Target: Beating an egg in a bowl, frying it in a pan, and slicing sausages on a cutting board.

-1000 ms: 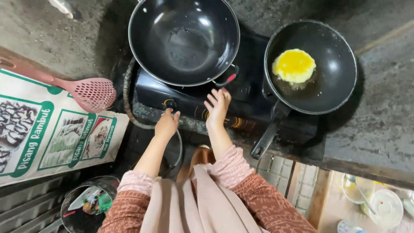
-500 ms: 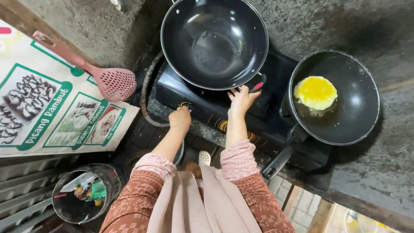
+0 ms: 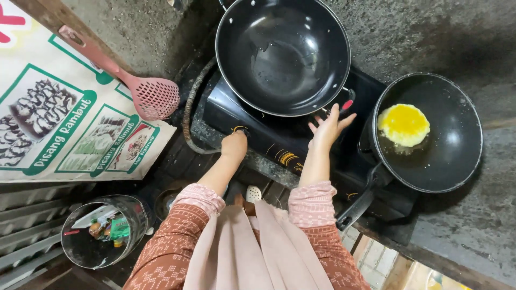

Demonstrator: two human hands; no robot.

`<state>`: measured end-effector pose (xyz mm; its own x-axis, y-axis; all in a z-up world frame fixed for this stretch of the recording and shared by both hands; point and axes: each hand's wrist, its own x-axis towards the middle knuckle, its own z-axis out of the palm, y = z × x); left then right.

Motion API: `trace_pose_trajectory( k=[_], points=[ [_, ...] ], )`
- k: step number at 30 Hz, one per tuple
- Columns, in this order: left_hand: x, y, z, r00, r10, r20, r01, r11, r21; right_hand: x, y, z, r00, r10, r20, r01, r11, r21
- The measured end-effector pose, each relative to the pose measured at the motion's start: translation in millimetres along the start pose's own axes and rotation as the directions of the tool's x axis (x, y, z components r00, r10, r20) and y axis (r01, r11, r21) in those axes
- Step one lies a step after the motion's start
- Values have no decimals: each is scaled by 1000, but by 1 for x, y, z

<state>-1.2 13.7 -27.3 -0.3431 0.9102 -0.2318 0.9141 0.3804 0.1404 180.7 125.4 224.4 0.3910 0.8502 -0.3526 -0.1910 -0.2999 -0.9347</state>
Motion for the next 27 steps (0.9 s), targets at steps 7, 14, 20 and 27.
trace_pose_trajectory(
  k=[7, 14, 20, 27],
  points=[
    [11, 2, -26, 995, -58, 87, 73, 980, -184, -59, 59, -42, 993, -122, 12, 122, 979, -165],
    [15, -8, -39, 819, -174, 548, 573, 300, -762, -127, 100, -79, 962, -88, 258, 160, 949, -272],
    [14, -5, -17, 806, -182, 563, 569, -22, -822, -149, 108, -100, 917, -29, 399, 174, 927, -333],
    [-55, 0, -42, 876, -24, 481, 479, -74, -875, -147, 159, -127, 777, 110, 619, 233, 864, -446]
  ],
)
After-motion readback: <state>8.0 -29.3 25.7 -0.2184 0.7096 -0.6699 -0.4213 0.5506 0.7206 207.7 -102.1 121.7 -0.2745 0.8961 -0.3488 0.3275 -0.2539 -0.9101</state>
